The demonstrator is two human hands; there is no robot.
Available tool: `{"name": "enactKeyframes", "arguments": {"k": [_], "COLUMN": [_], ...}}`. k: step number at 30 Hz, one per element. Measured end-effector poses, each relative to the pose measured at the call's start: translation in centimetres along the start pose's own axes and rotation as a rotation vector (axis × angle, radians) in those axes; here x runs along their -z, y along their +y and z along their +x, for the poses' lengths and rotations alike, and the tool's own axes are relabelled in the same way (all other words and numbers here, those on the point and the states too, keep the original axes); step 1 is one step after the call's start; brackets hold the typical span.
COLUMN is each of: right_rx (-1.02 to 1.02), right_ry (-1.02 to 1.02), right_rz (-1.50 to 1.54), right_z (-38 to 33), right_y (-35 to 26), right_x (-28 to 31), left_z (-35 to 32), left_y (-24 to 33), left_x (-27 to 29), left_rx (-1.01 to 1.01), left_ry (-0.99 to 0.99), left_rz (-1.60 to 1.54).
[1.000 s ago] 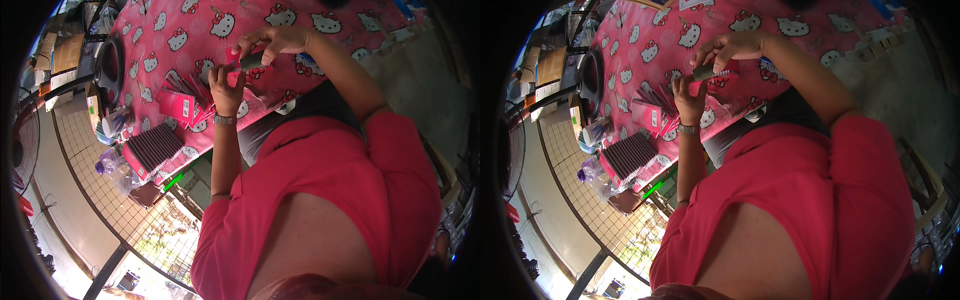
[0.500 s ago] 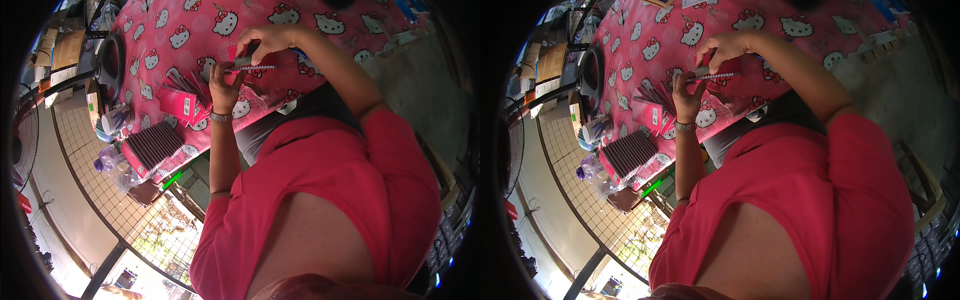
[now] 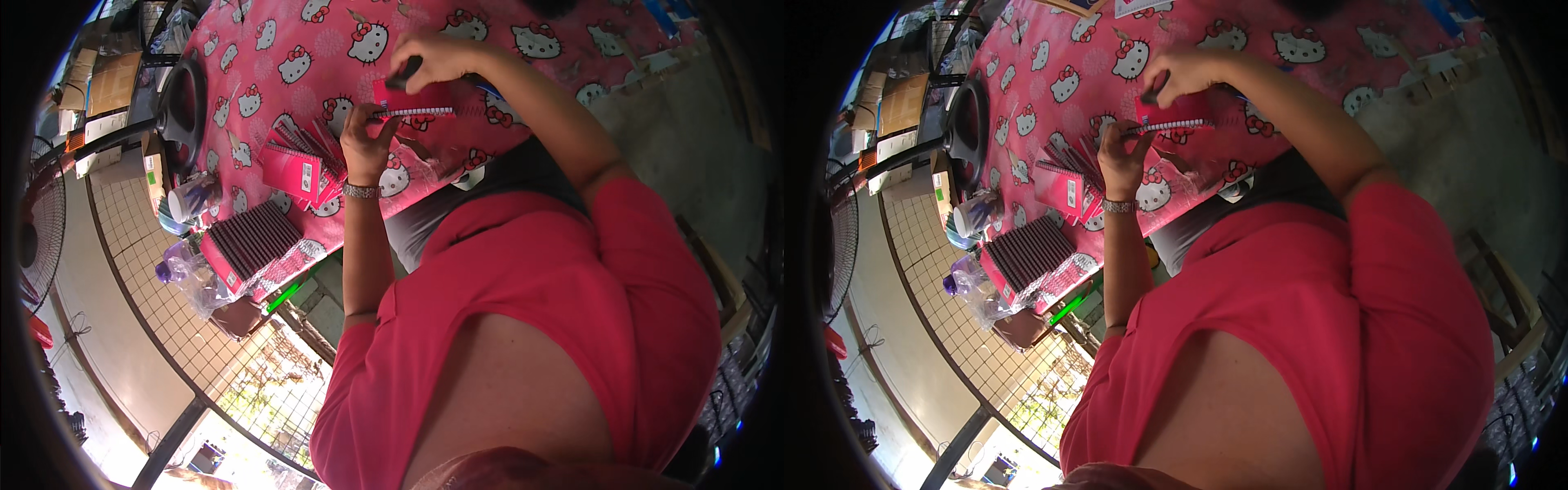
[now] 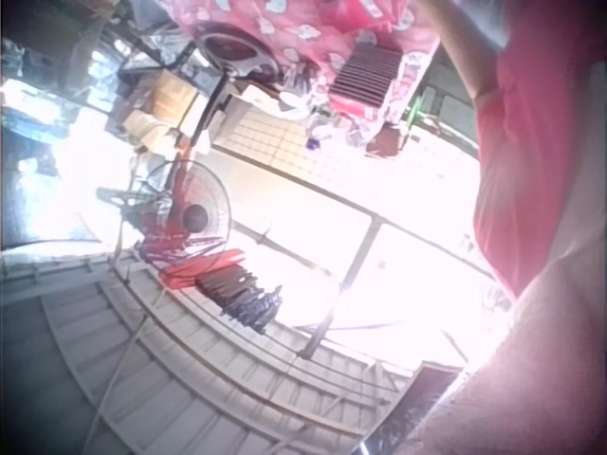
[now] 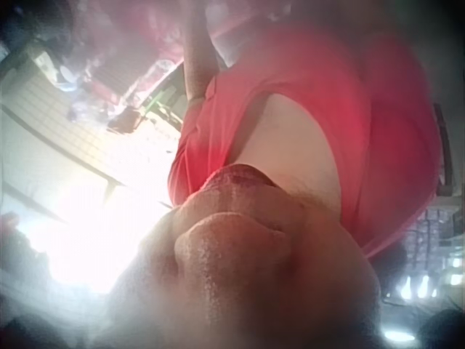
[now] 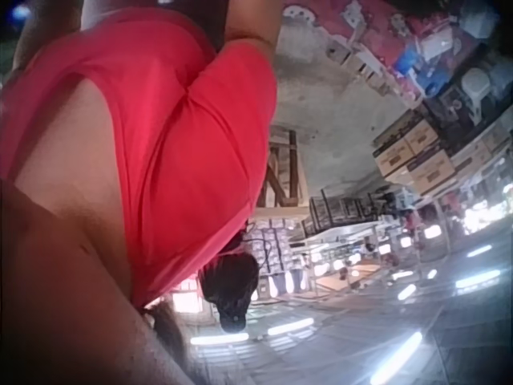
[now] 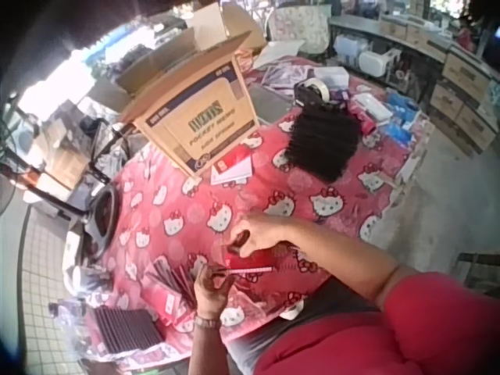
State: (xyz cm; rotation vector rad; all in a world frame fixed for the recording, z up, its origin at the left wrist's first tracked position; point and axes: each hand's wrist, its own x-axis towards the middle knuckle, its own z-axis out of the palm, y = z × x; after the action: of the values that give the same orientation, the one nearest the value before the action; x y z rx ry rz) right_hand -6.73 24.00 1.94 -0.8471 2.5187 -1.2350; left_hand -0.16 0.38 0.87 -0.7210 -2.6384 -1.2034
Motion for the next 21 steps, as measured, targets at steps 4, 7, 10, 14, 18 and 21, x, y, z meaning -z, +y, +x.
{"name": "enactKeyframes", "arguments": {"k": [4,7,10,14,18,21], "right_rx": [-0.190,-0.158,-0.302,-0.319,-0.449,-0.298], "right_ry": [0.387,0.695,0.687,0.467,0.292,0.317], "right_rz": [-0.368,-0.355,-0.256,-0.802,-0.632,-0.183], "right_z": [-2.9,-7.2,-11.4,-16.6,-16.0,-15.4], "right_y": [4.0,3.7,5.2,-1.0,-2.8,-1.6], "right_x": [2.3,3.9,2.6,-2.9,-3.3,-4.4], "left_z": [0.1,-0.6,-1.4,-1.0,-1.2,-1.3], "left_y": [0.4,0.4,-0.9,1.3,-0.7,-0.9], "left_x": [-0.5,-0.7,-2.0,-2.7,-3.1,-2.9], "left_rx": [0.144,0.229,0.233,0.124,0.044,0.164], "left_ry": [0.087,0.163,0.233,0.268,0.276,0.238], "left_rz": [-0.053,-0.105,-0.175,-0.087,0.047,0.082]}}
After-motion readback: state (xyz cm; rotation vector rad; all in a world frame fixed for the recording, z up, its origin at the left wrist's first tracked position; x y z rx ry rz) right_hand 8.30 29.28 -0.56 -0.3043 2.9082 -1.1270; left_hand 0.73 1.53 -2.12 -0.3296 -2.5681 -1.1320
